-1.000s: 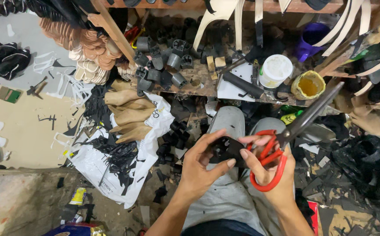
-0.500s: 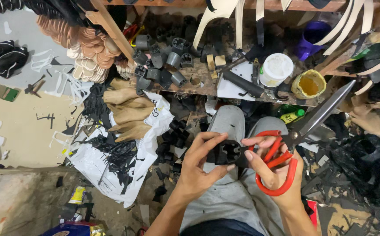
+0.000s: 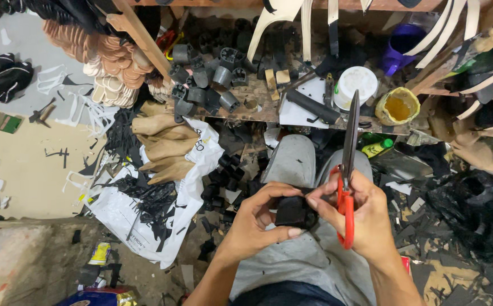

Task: The person wraps a black rubber sheet around a small cylindrical shoe part and uses red-handled scissors to trim the excess material. They repeatedly adjust the sheet and cut along the edges to fit the part.

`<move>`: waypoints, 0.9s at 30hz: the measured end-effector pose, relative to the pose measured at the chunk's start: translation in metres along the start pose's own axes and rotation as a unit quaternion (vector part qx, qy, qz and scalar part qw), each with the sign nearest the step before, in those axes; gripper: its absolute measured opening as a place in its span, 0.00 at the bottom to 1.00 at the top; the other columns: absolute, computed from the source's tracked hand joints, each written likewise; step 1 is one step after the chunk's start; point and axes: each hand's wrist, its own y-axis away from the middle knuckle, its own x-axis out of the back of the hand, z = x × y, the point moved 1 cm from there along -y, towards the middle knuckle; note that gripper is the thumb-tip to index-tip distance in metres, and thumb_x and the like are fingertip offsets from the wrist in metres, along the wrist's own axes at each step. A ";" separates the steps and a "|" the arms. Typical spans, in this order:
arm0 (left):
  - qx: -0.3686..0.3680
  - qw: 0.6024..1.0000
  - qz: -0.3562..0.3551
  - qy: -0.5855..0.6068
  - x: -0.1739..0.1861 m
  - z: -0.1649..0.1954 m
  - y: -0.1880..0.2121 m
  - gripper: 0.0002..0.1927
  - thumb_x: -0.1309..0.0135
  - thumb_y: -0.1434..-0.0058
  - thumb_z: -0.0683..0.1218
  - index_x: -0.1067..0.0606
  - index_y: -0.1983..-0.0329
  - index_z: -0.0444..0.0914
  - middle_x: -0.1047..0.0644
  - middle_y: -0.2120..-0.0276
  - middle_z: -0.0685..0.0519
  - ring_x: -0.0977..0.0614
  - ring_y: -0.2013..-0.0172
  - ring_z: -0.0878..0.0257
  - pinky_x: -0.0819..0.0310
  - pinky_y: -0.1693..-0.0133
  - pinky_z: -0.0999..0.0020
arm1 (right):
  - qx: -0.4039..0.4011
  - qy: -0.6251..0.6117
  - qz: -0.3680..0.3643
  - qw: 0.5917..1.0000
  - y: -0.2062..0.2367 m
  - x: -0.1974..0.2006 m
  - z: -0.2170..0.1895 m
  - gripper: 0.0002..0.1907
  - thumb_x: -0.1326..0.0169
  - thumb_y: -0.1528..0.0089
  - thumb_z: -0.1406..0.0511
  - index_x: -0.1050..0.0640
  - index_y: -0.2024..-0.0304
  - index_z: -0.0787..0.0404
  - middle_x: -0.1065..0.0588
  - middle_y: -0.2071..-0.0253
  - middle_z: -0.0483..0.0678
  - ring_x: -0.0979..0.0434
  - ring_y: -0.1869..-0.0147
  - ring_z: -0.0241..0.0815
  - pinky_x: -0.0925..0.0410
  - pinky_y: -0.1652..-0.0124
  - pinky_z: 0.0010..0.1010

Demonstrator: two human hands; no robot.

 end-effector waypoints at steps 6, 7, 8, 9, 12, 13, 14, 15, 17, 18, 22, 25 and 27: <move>0.031 0.974 0.040 0.220 -0.002 -0.019 0.001 0.25 0.40 0.38 0.37 0.30 0.38 0.32 0.27 0.43 0.45 0.24 0.43 0.56 0.21 0.42 0.61 | 0.011 0.066 0.082 0.994 0.000 0.001 0.010 0.16 0.37 0.44 0.72 0.27 0.56 0.63 0.25 0.66 0.43 0.21 0.61 0.33 0.27 0.60 0.25; 0.012 0.974 0.072 0.213 -0.002 -0.022 -0.001 0.23 0.41 0.37 0.37 0.30 0.39 0.31 0.26 0.43 0.43 0.24 0.42 0.56 0.23 0.40 0.64 | 0.014 0.115 0.099 0.988 0.001 0.004 0.010 0.15 0.36 0.43 0.70 0.27 0.56 0.63 0.26 0.67 0.43 0.25 0.63 0.33 0.30 0.62 0.25; -0.008 0.973 0.107 0.205 -0.002 -0.024 -0.003 0.21 0.42 0.35 0.36 0.30 0.39 0.30 0.26 0.43 0.42 0.24 0.41 0.56 0.25 0.38 0.66 | 0.016 0.163 0.114 0.980 0.002 0.006 0.011 0.15 0.35 0.42 0.69 0.26 0.56 0.63 0.27 0.68 0.44 0.28 0.65 0.33 0.33 0.65 0.25; -0.031 0.972 0.137 0.186 0.001 -0.024 -0.006 0.21 0.41 0.36 0.35 0.30 0.39 0.30 0.26 0.43 0.43 0.25 0.44 0.57 0.26 0.43 0.67 | -0.008 0.144 0.081 0.986 0.005 0.009 0.011 0.12 0.37 0.40 0.67 0.27 0.58 0.63 0.27 0.70 0.44 0.28 0.68 0.33 0.34 0.67 0.25; -0.104 0.962 0.213 0.135 0.008 -0.022 -0.016 0.22 0.41 0.38 0.33 0.30 0.42 0.32 0.28 0.44 0.46 0.26 0.48 0.60 0.27 0.52 0.67 | -0.085 0.146 -0.008 0.986 0.009 0.009 0.012 0.12 0.41 0.38 0.62 0.28 0.60 0.63 0.29 0.76 0.47 0.30 0.73 0.36 0.35 0.72 0.29; -0.127 0.957 0.227 0.126 0.009 -0.021 -0.019 0.21 0.41 0.39 0.32 0.31 0.43 0.34 0.29 0.44 0.47 0.26 0.47 0.60 0.26 0.51 0.66 | -0.120 0.188 -0.026 0.975 0.010 0.007 0.012 0.14 0.41 0.40 0.61 0.27 0.60 0.63 0.29 0.77 0.49 0.32 0.73 0.40 0.35 0.72 0.32; -0.145 0.952 0.244 0.116 0.010 -0.018 -0.019 0.22 0.41 0.40 0.31 0.31 0.45 0.35 0.29 0.43 0.47 0.25 0.46 0.60 0.26 0.49 0.66 | -0.158 0.229 -0.046 0.960 0.012 0.003 0.012 0.16 0.40 0.43 0.60 0.26 0.59 0.63 0.29 0.78 0.51 0.33 0.73 0.43 0.35 0.72 0.35; -0.174 0.949 0.251 0.083 0.009 -0.016 -0.019 0.21 0.41 0.40 0.30 0.31 0.45 0.35 0.29 0.43 0.46 0.25 0.44 0.59 0.26 0.46 0.65 | -0.122 0.274 -0.057 0.952 0.016 -0.001 0.010 0.19 0.38 0.45 0.58 0.27 0.57 0.61 0.28 0.76 0.51 0.30 0.72 0.46 0.34 0.71 0.37; -0.235 0.937 0.258 0.019 0.007 -0.011 -0.020 0.22 0.40 0.40 0.28 0.31 0.46 0.34 0.29 0.42 0.45 0.25 0.40 0.58 0.28 0.38 0.63 | -0.045 0.366 -0.073 0.927 0.018 -0.011 0.004 0.28 0.34 0.51 0.55 0.27 0.53 0.58 0.25 0.74 0.50 0.23 0.71 0.54 0.31 0.69 0.39; -0.237 0.936 0.259 0.013 0.006 -0.010 -0.020 0.22 0.40 0.41 0.28 0.31 0.47 0.34 0.29 0.41 0.45 0.25 0.40 0.57 0.27 0.38 0.62 | -0.032 0.373 -0.068 0.925 0.018 -0.016 0.001 0.29 0.34 0.52 0.53 0.27 0.53 0.59 0.25 0.73 0.51 0.23 0.70 0.55 0.31 0.69 0.41; -0.254 0.931 0.259 -0.030 -0.001 -0.005 -0.019 0.24 0.39 0.43 0.27 0.31 0.47 0.35 0.30 0.40 0.44 0.25 0.38 0.55 0.28 0.36 0.61 | 0.019 0.401 -0.052 0.915 0.015 -0.027 -0.014 0.33 0.33 0.55 0.49 0.27 0.55 0.60 0.24 0.68 0.53 0.23 0.66 0.59 0.32 0.67 0.45; -0.258 0.930 0.257 -0.053 -0.005 -0.004 -0.017 0.25 0.39 0.43 0.27 0.31 0.46 0.35 0.31 0.39 0.44 0.25 0.38 0.55 0.28 0.36 0.61 | 0.022 0.397 -0.046 0.917 0.012 -0.030 -0.022 0.34 0.33 0.56 0.49 0.26 0.54 0.60 0.24 0.69 0.53 0.23 0.66 0.58 0.32 0.68 0.45; -0.260 0.928 0.260 -0.060 -0.006 -0.004 -0.015 0.24 0.38 0.43 0.27 0.31 0.46 0.35 0.31 0.39 0.44 0.25 0.38 0.55 0.27 0.36 0.62 | -0.025 0.408 -0.057 0.911 0.013 -0.030 -0.021 0.35 0.31 0.55 0.48 0.25 0.53 0.58 0.25 0.72 0.54 0.23 0.69 0.58 0.32 0.68 0.45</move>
